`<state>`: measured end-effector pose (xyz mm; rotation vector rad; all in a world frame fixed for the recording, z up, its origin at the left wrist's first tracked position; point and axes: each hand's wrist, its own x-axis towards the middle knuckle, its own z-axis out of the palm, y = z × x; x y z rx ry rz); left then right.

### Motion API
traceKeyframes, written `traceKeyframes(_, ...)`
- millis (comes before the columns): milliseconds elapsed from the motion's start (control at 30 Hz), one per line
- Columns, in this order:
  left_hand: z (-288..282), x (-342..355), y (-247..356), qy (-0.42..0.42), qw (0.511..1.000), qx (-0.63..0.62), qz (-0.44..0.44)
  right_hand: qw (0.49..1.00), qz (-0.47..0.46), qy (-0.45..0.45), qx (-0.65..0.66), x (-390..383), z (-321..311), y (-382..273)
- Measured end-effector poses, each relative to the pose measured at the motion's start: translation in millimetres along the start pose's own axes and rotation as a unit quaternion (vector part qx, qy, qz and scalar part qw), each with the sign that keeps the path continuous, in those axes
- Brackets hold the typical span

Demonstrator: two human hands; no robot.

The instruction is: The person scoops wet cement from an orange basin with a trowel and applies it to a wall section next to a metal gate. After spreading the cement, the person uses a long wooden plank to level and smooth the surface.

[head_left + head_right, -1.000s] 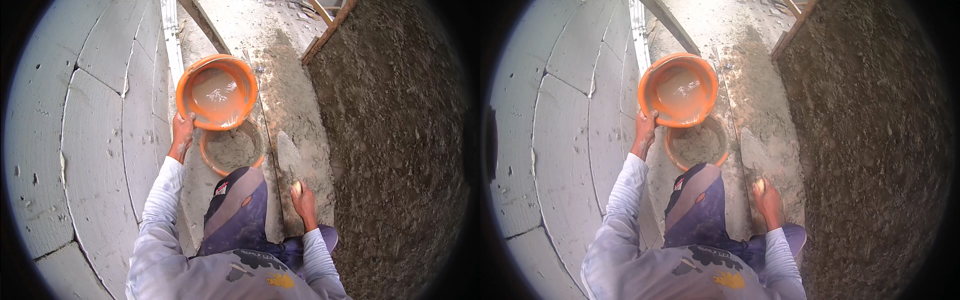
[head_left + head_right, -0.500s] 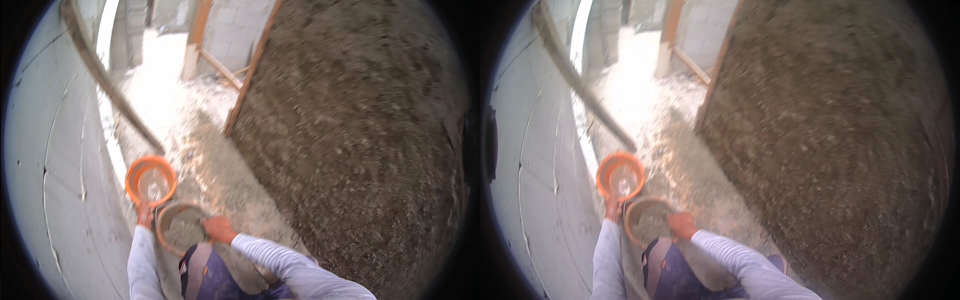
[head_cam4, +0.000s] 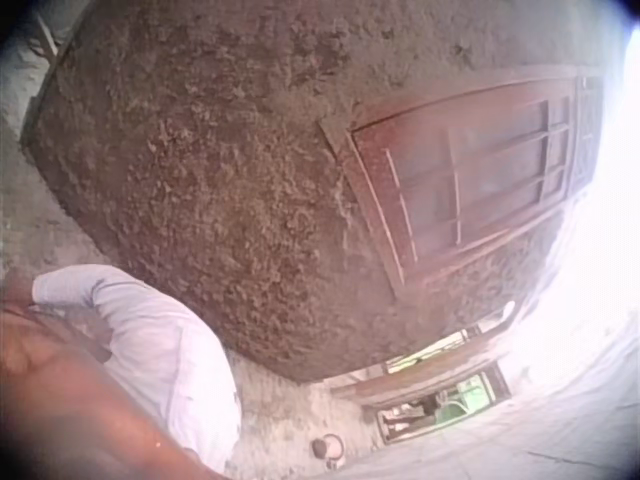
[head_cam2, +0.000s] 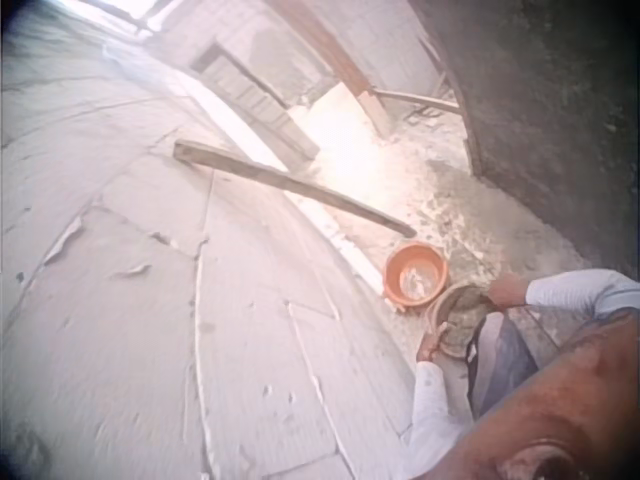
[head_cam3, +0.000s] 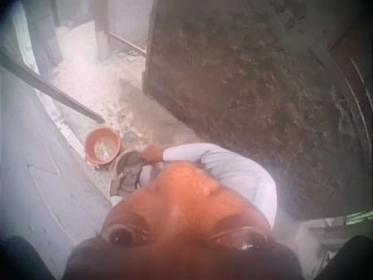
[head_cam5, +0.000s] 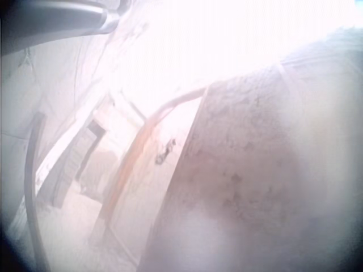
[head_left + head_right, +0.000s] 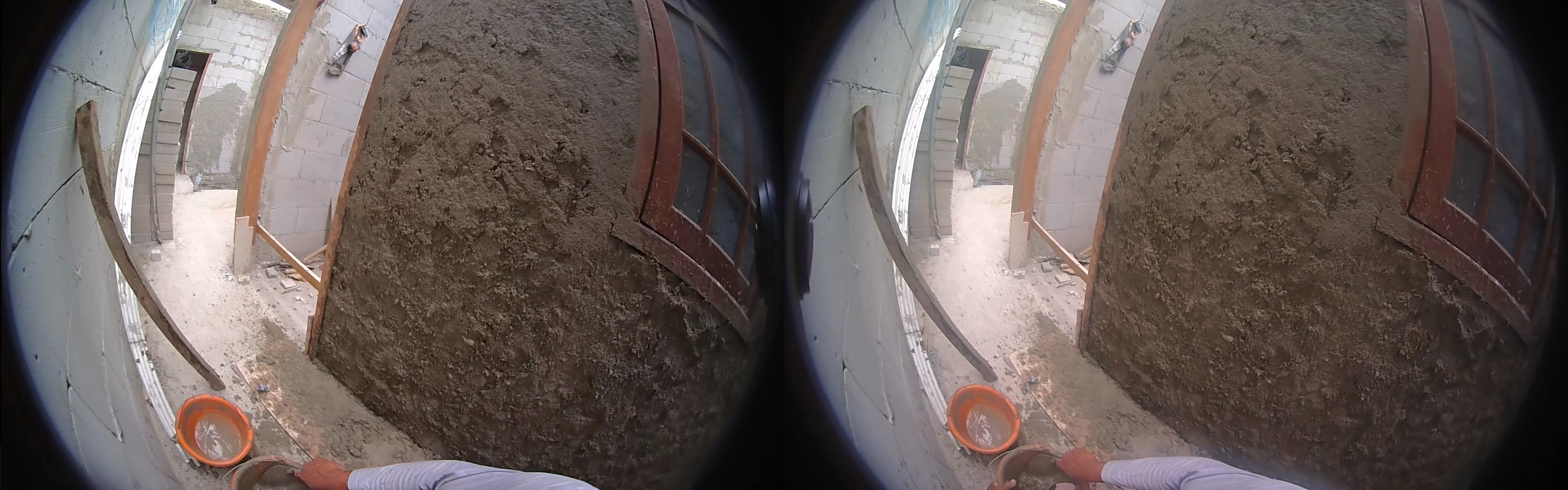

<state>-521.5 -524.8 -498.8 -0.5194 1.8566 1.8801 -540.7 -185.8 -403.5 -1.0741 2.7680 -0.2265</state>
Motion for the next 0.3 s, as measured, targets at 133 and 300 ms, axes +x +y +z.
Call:
traceKeyframes(133,-5.1,-4.6,-47.5,-0.034,0.983,0.175,-0.038,1.000,0.029,-0.002,0.006,-1.1,48.4,-16.6)
traceKeyframes(300,3.0,-19.7,-94.1,-0.043,0.981,0.172,-0.084,0.999,-0.019,-0.043,0.026,-27.6,38.3,-23.6)
